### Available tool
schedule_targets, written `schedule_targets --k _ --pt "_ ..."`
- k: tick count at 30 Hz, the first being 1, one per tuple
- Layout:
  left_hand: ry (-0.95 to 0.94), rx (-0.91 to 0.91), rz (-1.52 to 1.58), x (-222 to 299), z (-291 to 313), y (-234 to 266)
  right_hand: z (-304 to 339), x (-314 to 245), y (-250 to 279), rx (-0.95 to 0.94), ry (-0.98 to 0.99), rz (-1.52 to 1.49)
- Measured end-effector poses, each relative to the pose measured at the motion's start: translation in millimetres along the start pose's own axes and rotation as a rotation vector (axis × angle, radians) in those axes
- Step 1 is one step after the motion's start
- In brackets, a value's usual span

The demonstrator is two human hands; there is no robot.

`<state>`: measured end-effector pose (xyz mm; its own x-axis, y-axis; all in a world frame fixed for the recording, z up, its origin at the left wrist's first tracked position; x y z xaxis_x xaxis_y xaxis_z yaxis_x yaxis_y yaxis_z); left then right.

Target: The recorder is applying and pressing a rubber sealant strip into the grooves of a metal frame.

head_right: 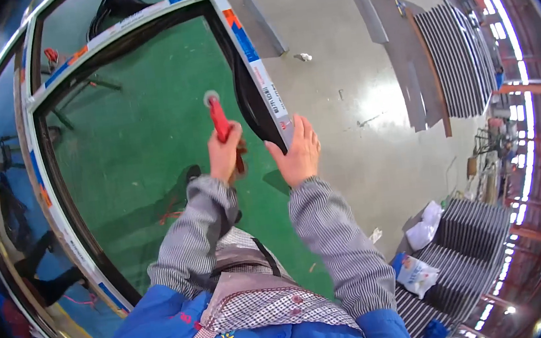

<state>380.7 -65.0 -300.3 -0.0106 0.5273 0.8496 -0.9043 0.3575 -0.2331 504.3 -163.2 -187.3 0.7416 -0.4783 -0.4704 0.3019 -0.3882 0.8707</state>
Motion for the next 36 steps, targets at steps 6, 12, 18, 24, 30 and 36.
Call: schedule_targets --k 6,12,18,24,30,36 --pt "-0.329 0.171 -0.483 34 -42 -9 -20 14 -31 -0.099 -0.213 -0.063" --pt "-0.216 0.085 -0.425 23 -66 -34 -26 22 -28 0.006 -0.241 -0.076" --pt "-0.138 -0.084 -0.417 19 -80 -40 -34 17 -25 0.029 -0.251 -0.087" --pt "-0.210 -0.107 -0.442 22 -83 -42 -35 18 -30 0.063 -0.258 -0.088" --pt "-0.103 -0.113 -0.173 5 -81 -47 -34 14 -23 0.155 -0.154 -0.041" --pt "-0.100 -0.092 -0.313 11 -80 -47 -37 15 -26 0.150 -0.260 -0.060"
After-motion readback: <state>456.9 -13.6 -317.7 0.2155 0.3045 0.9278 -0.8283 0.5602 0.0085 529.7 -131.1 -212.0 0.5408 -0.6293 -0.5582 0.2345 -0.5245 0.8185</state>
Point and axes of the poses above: each hand's wrist, its own z-axis away from the middle knuckle, its own y-axis out of the back of the hand, x = y × z, the point moved 9 cm from there along -z, towards the middle knuckle, and after that the axes turned 15 degrees about -z, right-handed, at the moved point
